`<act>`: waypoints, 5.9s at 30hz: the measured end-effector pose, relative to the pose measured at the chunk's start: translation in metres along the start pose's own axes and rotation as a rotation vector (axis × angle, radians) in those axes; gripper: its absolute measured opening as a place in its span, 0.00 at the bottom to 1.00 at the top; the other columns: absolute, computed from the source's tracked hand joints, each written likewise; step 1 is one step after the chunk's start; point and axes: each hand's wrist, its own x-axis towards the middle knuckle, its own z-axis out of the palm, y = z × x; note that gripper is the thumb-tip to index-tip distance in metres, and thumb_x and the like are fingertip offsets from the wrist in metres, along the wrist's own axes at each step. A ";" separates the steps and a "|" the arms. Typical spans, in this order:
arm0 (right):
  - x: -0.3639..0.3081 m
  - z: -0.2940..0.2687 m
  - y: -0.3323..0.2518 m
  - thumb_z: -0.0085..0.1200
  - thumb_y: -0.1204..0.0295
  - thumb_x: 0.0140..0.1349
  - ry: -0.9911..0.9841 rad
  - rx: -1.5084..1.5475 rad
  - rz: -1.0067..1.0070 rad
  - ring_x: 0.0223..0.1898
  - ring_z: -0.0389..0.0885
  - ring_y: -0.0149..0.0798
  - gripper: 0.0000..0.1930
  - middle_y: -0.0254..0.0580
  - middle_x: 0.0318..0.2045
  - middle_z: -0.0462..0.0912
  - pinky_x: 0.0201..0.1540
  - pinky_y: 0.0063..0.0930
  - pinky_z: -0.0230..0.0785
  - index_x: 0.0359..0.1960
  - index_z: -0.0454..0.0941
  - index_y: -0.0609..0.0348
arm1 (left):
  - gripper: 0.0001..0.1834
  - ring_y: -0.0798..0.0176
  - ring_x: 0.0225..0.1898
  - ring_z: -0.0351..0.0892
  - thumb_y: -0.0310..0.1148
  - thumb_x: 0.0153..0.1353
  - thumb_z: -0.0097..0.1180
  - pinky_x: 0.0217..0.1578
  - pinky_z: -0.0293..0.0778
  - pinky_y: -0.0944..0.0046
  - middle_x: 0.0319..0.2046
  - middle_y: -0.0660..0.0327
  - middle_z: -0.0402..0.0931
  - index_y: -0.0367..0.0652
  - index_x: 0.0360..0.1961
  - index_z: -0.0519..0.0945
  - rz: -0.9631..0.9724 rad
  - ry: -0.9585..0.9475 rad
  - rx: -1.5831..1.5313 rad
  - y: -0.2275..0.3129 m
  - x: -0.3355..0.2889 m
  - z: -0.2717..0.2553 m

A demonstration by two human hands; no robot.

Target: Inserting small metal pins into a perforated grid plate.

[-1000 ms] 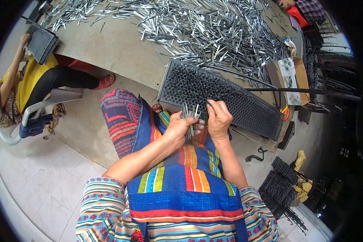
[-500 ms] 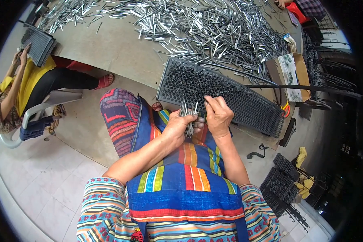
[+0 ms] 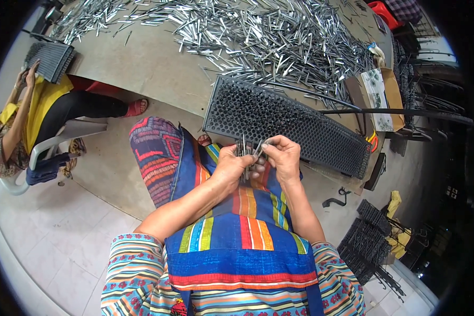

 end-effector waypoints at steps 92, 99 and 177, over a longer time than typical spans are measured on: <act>0.044 0.109 -0.002 0.62 0.82 0.54 0.023 -0.505 -0.688 0.18 0.61 0.15 0.03 0.22 0.16 0.70 0.20 0.14 0.51 0.30 0.80 0.64 | 0.10 0.65 0.27 0.82 0.16 0.57 0.50 0.26 0.79 0.68 0.29 0.56 0.81 0.35 0.41 0.75 0.070 0.167 -0.030 0.006 -0.035 -0.072; 0.043 0.112 0.001 0.62 0.82 0.52 0.019 -0.583 -0.733 0.17 0.64 0.18 0.03 0.28 0.19 0.74 0.20 0.17 0.54 0.28 0.81 0.64 | 0.07 0.65 0.25 0.80 0.18 0.58 0.52 0.25 0.78 0.69 0.28 0.56 0.80 0.36 0.39 0.74 0.110 0.162 -0.110 0.012 -0.030 -0.068; 0.013 0.085 0.001 0.60 0.82 0.53 -0.348 -0.233 0.111 0.24 0.78 0.24 0.03 0.37 0.24 0.82 0.28 0.17 0.71 0.30 0.81 0.67 | 0.09 0.63 0.25 0.83 0.19 0.54 0.59 0.25 0.81 0.67 0.28 0.55 0.82 0.34 0.38 0.79 0.149 0.093 -0.142 0.021 -0.020 -0.073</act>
